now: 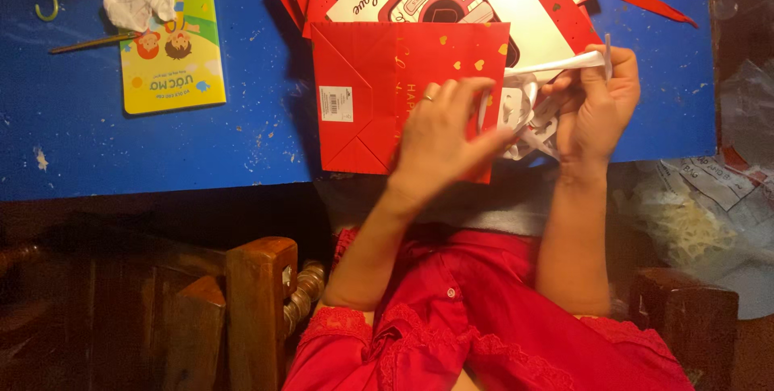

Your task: The person assembles red Valentine's Day gift bags by threading white ribbons through the handle slots and tying them. They handle multiple bags one at a time, stacking completed bags on the table.

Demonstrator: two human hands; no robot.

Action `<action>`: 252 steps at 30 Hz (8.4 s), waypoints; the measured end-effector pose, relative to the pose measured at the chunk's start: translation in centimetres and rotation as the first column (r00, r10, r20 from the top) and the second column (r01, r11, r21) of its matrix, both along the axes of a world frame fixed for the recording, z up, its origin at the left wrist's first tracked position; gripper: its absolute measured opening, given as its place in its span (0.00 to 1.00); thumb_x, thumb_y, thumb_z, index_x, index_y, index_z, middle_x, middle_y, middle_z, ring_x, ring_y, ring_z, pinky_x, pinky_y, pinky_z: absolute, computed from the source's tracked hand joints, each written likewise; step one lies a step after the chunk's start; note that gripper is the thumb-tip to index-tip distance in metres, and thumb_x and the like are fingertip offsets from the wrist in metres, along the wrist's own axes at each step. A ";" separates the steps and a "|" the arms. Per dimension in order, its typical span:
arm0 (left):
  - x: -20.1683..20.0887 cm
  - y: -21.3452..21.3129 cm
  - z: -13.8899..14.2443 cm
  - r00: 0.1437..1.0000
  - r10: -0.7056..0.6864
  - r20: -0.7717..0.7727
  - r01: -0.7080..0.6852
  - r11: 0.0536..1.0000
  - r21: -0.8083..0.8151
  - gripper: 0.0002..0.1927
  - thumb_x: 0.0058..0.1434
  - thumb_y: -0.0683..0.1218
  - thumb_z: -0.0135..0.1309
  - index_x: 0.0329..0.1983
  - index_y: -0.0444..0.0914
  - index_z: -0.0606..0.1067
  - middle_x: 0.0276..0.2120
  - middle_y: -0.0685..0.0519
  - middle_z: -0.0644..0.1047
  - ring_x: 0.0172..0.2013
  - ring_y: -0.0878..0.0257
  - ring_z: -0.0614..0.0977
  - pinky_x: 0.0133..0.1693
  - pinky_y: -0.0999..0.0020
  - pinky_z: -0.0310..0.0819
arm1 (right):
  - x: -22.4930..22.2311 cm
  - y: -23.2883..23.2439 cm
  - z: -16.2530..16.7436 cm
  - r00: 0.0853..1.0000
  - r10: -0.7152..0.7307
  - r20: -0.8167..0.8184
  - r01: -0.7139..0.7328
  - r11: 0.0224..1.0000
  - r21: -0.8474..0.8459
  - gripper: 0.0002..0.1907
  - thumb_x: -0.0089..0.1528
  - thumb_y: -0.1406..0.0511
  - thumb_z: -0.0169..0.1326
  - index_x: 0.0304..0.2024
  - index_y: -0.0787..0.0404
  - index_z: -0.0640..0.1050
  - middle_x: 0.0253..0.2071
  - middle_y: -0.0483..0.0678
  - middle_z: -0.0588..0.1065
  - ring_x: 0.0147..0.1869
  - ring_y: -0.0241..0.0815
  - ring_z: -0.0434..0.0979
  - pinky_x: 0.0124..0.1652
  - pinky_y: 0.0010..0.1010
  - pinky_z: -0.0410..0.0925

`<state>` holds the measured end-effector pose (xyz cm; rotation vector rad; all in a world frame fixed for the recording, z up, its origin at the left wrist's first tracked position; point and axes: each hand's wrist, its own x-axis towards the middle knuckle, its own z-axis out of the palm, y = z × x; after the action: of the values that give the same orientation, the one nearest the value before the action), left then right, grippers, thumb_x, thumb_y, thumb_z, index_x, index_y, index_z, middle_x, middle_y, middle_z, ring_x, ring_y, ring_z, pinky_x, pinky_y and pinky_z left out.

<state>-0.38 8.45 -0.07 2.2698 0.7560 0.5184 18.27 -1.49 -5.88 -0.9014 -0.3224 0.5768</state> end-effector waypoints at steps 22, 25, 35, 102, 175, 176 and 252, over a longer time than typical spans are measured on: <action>-5.4 -2.5 8.3 0.907 0.073 0.415 -0.165 0.968 0.191 0.20 0.60 0.36 0.61 0.56 0.38 0.76 0.35 0.49 0.74 0.35 0.54 0.78 0.38 0.63 0.75 | -5.3 0.3 7.1 0.109 0.686 0.720 0.048 0.720 -0.693 0.11 0.63 0.66 0.53 0.44 0.66 0.77 0.45 0.59 0.77 0.49 0.60 0.77 0.49 0.45 0.68; -6.7 -2.9 9.6 0.908 0.038 0.417 -0.179 0.936 0.304 0.21 0.59 0.36 0.60 0.57 0.39 0.76 0.37 0.50 0.74 0.38 0.55 0.80 0.41 0.64 0.77 | -5.0 3.3 7.0 0.098 0.621 0.778 0.056 0.777 -0.627 0.18 0.54 0.66 0.58 0.46 0.67 0.76 0.45 0.62 0.75 0.46 0.65 0.76 0.44 0.46 0.69; -9.9 0.3 10.5 0.866 0.208 0.454 -0.324 0.926 0.193 0.21 0.60 0.35 0.61 0.55 0.44 0.80 0.36 0.55 0.76 0.33 0.65 0.79 0.40 0.72 0.76 | -8.5 4.0 16.8 -0.079 0.618 0.782 -0.154 0.767 -0.622 0.20 0.55 0.68 0.63 0.49 0.67 0.78 0.48 0.63 0.77 0.44 0.58 0.79 0.40 0.42 0.72; -5.4 -5.0 -1.0 0.711 0.454 0.537 0.163 0.637 -0.754 0.50 0.68 0.38 0.53 0.80 0.34 0.32 0.79 0.41 0.42 0.73 0.51 0.57 0.71 0.57 0.54 | 4.1 2.6 6.4 0.163 0.552 0.818 0.374 0.732 -0.569 0.29 0.71 0.57 0.60 0.65 0.70 0.70 0.61 0.66 0.71 0.65 0.65 0.70 0.63 0.47 0.63; -8.7 -5.6 -1.3 0.833 0.235 0.502 0.102 0.825 -0.556 0.36 0.66 0.52 0.62 0.72 0.40 0.60 0.71 0.44 0.58 0.65 0.54 0.75 0.68 0.58 0.70 | -8.2 -9.1 0.8 0.825 0.193 0.532 -0.107 0.976 -0.188 0.49 0.68 0.42 0.59 0.78 0.57 0.52 0.74 0.56 0.62 0.70 0.43 0.68 0.68 0.36 0.64; -8.3 -5.9 -0.6 0.881 0.217 0.420 0.062 0.828 -0.557 0.31 0.67 0.54 0.59 0.68 0.40 0.64 0.71 0.43 0.56 0.64 0.53 0.78 0.66 0.57 0.73 | -8.3 -8.8 0.6 0.829 0.144 0.540 -0.047 0.981 -0.190 0.47 0.69 0.41 0.56 0.78 0.58 0.53 0.75 0.56 0.62 0.71 0.44 0.67 0.68 0.36 0.64; -8.7 -3.2 4.6 0.774 -0.633 -0.002 0.628 0.768 0.129 0.33 0.50 0.66 0.61 0.43 0.34 0.78 0.41 0.46 0.77 0.47 0.49 0.77 0.56 0.53 0.65 | -6.7 -7.3 14.8 -0.149 0.904 0.401 0.152 0.421 -0.894 0.28 0.60 0.56 0.53 0.59 0.64 0.72 0.53 0.57 0.77 0.35 0.57 0.79 0.37 0.42 0.71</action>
<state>-9.09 5.21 4.58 2.4314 -0.1004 0.2836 11.55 -8.82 8.95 -2.0610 -2.0786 0.6801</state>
